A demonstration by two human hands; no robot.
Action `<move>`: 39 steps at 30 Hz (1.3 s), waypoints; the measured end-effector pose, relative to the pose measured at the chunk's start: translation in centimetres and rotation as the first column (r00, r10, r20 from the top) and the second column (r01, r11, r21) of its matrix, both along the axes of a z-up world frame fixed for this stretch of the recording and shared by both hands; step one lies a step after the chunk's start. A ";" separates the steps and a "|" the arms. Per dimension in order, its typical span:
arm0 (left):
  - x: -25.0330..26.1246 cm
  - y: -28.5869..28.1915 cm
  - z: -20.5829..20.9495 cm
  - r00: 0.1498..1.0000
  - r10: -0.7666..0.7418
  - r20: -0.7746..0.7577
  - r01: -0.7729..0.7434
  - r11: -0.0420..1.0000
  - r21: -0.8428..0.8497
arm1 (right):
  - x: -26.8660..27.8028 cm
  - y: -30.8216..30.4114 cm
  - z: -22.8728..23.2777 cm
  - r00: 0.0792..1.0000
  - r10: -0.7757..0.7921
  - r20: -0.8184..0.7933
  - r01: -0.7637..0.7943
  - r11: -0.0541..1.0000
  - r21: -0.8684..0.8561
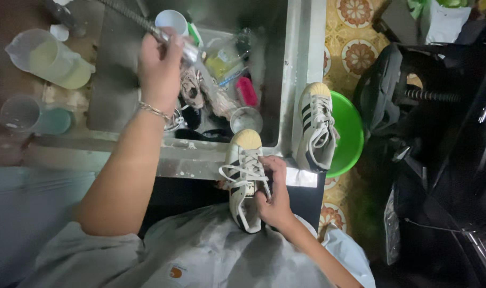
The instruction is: The person removes the laces from a white sneaker, rinses the laces under running water, and scrubs the shoe with a brush. They repeat the process for the second shoe, rinsing both the shoes and laces in a sink.
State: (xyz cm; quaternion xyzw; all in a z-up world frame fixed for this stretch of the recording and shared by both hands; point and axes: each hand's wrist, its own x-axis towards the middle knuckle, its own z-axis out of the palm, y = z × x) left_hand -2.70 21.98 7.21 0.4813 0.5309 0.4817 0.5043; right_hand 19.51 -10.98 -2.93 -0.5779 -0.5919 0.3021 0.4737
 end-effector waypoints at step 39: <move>0.5 -22.0 -5.4 0.665 -0.296 -0.685 0.662 0.659 0.357 | 0.0 0.4 4.6 0.987 0.054 0.149 -0.045 0.997 -0.059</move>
